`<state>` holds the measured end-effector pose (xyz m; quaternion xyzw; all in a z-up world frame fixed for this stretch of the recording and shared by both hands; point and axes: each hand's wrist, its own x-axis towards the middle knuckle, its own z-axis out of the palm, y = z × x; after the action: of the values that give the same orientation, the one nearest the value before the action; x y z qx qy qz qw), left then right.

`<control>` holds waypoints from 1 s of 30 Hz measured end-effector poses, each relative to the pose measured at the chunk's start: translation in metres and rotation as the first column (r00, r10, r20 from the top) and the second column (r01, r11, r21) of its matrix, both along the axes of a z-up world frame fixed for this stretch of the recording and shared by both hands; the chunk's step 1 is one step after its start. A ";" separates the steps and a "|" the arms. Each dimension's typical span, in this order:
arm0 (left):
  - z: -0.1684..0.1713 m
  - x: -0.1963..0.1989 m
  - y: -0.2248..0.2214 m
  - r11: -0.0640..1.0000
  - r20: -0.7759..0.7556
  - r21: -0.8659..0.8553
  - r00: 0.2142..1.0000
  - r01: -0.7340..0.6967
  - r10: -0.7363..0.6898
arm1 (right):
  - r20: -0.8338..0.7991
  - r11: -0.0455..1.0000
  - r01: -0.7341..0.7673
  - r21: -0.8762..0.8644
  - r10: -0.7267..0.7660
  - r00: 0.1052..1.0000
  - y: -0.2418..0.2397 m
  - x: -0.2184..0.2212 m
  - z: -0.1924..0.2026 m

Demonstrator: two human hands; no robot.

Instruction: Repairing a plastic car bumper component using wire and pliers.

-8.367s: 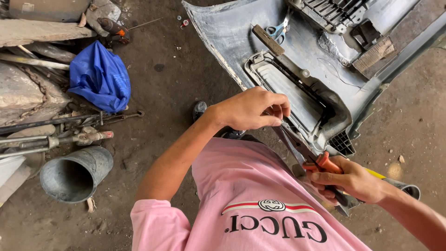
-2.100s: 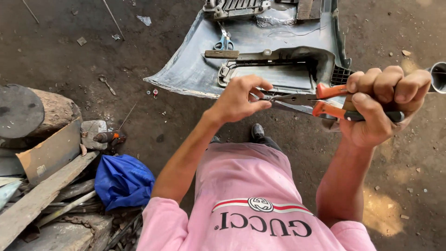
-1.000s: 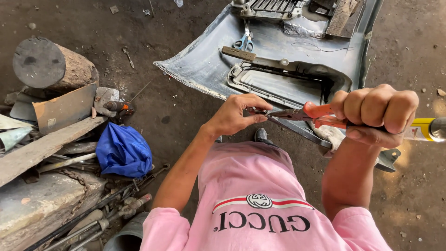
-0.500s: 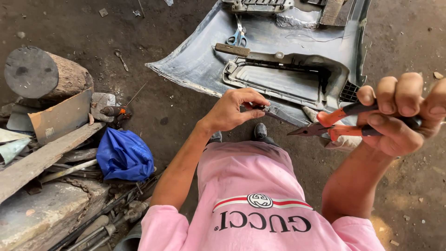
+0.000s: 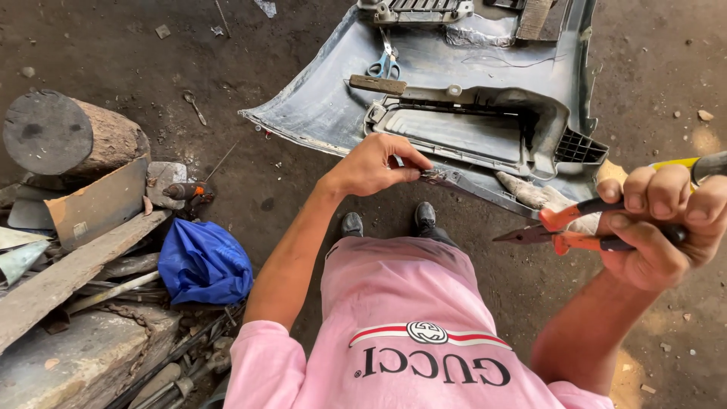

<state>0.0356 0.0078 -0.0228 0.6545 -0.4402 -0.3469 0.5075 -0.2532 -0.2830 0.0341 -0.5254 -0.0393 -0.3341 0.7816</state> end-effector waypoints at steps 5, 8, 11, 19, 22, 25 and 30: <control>-0.001 0.002 0.000 0.997 -0.068 -0.077 0.998 -0.002 -0.003 | -0.057 0.999 0.026 -0.026 -0.028 0.998 0.001 -0.018 -0.003; -0.006 0.005 -0.003 0.995 -0.092 -0.087 0.994 0.051 -0.059 | -0.083 0.998 0.061 -0.021 -0.063 0.995 0.015 -0.015 0.003; -0.011 0.006 -0.004 0.992 -0.078 -0.089 0.993 0.085 -0.092 | -0.097 0.995 0.091 -0.029 -0.093 0.991 0.025 -0.013 0.002; 0.030 -0.011 0.012 0.964 0.054 -0.261 0.998 0.053 -0.040 | -0.115 0.984 0.163 0.069 -0.155 0.981 0.052 -0.010 0.010; 0.058 -0.048 0.027 0.973 0.076 -0.066 0.971 -0.222 0.226 | -0.085 0.968 0.199 0.150 -0.188 0.978 0.065 -0.012 0.015; 0.059 -0.088 0.035 0.957 0.070 -0.257 0.985 -0.134 0.157 | -0.038 0.949 0.195 0.249 -0.192 0.981 0.085 -0.009 0.019; 0.029 -0.127 0.029 0.975 -0.008 -0.204 0.995 0.091 -0.095 | -0.002 0.934 0.162 0.320 -0.170 0.985 0.118 0.015 0.013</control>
<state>-0.0918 0.0367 0.0061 0.5749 -0.4989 -0.3291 0.5588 -0.2385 -0.1650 0.0475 -0.3892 0.0495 -0.4077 0.8245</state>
